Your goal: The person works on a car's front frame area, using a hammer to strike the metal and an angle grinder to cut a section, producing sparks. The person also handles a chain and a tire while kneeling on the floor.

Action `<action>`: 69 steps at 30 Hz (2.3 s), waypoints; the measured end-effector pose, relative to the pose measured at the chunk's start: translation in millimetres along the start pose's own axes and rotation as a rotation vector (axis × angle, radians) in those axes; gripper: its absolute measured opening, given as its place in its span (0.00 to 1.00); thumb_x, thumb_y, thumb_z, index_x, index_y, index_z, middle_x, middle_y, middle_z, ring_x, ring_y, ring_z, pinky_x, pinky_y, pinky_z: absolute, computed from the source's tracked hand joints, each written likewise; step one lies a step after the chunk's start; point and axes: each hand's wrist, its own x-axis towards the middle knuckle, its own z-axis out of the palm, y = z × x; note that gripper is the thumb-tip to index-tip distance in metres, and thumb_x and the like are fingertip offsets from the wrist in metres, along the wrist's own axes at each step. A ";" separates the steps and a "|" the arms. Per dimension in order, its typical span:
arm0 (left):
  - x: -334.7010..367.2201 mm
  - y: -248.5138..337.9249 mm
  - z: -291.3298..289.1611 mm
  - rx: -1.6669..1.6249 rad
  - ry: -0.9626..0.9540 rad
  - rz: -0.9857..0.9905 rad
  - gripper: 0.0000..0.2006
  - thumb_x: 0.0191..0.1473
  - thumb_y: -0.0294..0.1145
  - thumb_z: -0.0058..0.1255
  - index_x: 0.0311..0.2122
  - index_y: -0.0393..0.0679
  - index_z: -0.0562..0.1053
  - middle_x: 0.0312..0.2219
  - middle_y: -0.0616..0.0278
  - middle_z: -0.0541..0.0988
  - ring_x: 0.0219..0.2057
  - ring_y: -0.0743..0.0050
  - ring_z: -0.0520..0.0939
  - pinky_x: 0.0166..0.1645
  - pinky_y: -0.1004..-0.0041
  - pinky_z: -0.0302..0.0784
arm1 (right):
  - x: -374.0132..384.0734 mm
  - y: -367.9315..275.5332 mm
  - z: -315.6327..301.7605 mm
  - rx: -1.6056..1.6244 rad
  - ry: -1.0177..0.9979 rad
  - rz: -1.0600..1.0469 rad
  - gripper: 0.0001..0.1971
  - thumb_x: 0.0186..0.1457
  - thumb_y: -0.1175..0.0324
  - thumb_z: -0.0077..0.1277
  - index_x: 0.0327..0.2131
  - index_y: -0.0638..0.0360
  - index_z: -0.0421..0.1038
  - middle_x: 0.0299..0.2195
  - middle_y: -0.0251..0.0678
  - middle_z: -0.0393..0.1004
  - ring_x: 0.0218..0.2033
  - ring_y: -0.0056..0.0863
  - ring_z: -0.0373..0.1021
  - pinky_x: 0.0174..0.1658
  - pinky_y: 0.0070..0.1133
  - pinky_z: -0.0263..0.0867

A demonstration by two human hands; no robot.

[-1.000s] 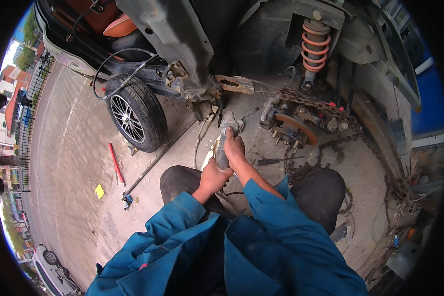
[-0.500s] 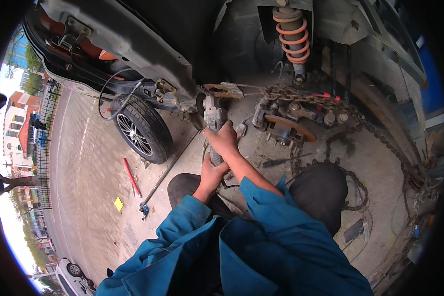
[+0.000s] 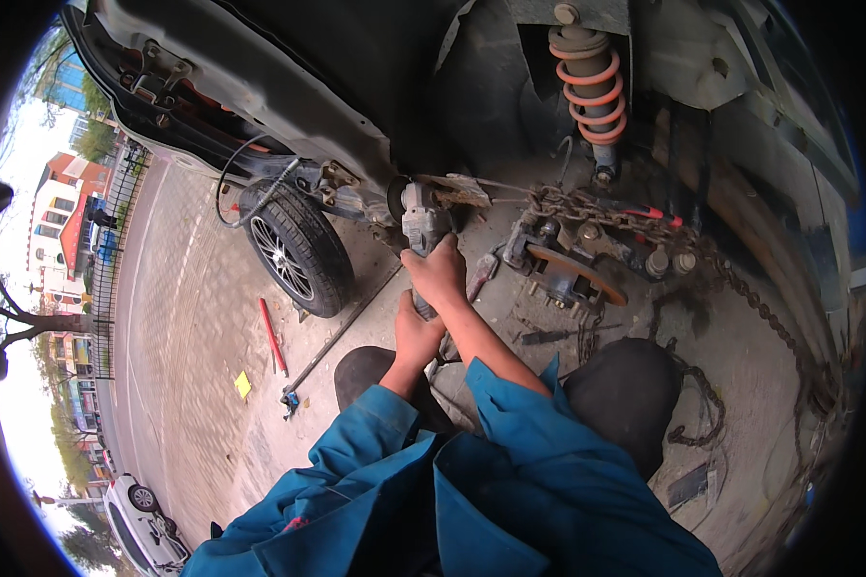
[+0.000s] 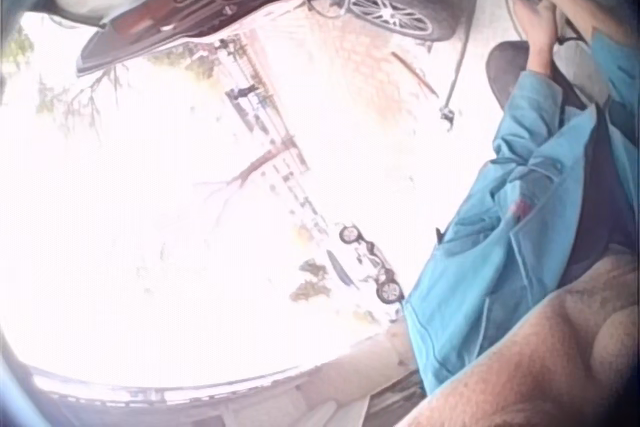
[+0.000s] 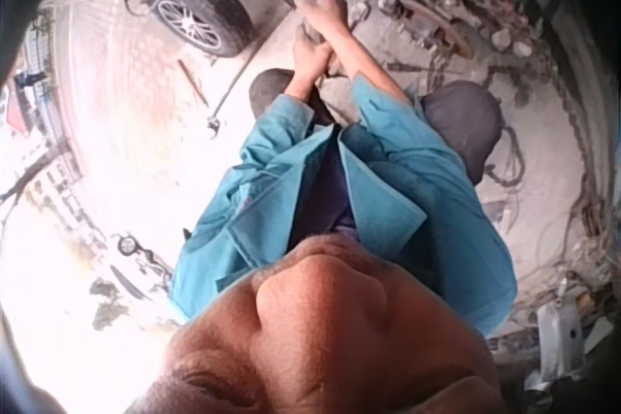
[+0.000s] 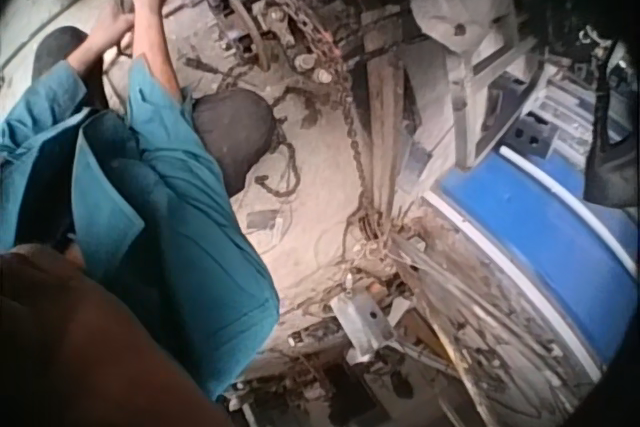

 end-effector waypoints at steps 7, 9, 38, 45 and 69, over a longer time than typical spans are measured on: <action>1.9 6.1 1.6 0.008 -0.005 0.008 0.34 0.49 0.45 0.72 0.49 0.28 0.69 0.38 0.30 0.83 0.42 0.32 0.87 0.46 0.50 0.80 | 4.3 -1.9 -3.4 -0.010 -0.011 -0.006 0.40 0.50 0.51 0.65 0.56 0.76 0.65 0.49 0.67 0.79 0.52 0.61 0.77 0.58 0.42 0.72; 2.6 7.9 2.3 0.018 -0.004 -0.004 0.33 0.49 0.44 0.72 0.48 0.29 0.69 0.37 0.30 0.83 0.41 0.32 0.86 0.46 0.50 0.80 | 4.9 -3.3 -5.2 -0.020 -0.025 -0.005 0.40 0.50 0.51 0.65 0.57 0.75 0.65 0.49 0.66 0.79 0.53 0.61 0.77 0.58 0.42 0.72; 7.0 13.6 0.6 -0.030 -0.042 -0.078 0.37 0.49 0.47 0.73 0.53 0.30 0.69 0.45 0.33 0.83 0.47 0.36 0.86 0.51 0.51 0.80 | 12.0 4.4 3.3 0.053 0.015 -0.022 0.33 0.48 0.52 0.70 0.49 0.67 0.71 0.43 0.53 0.82 0.45 0.49 0.80 0.52 0.37 0.74; 11.3 6.6 2.6 -0.026 -0.047 -0.080 0.36 0.49 0.47 0.73 0.54 0.32 0.70 0.41 0.37 0.84 0.45 0.36 0.87 0.50 0.51 0.80 | 10.7 4.0 4.1 0.034 0.017 -0.027 0.35 0.50 0.52 0.67 0.52 0.71 0.68 0.44 0.59 0.81 0.47 0.57 0.79 0.53 0.41 0.73; 17.8 -2.0 5.9 -0.012 -0.066 -0.063 0.35 0.49 0.47 0.73 0.52 0.31 0.69 0.41 0.33 0.84 0.45 0.33 0.86 0.49 0.51 0.79 | 15.2 8.0 5.7 0.012 0.025 -0.038 0.35 0.49 0.52 0.69 0.51 0.71 0.68 0.44 0.59 0.81 0.46 0.56 0.80 0.52 0.41 0.74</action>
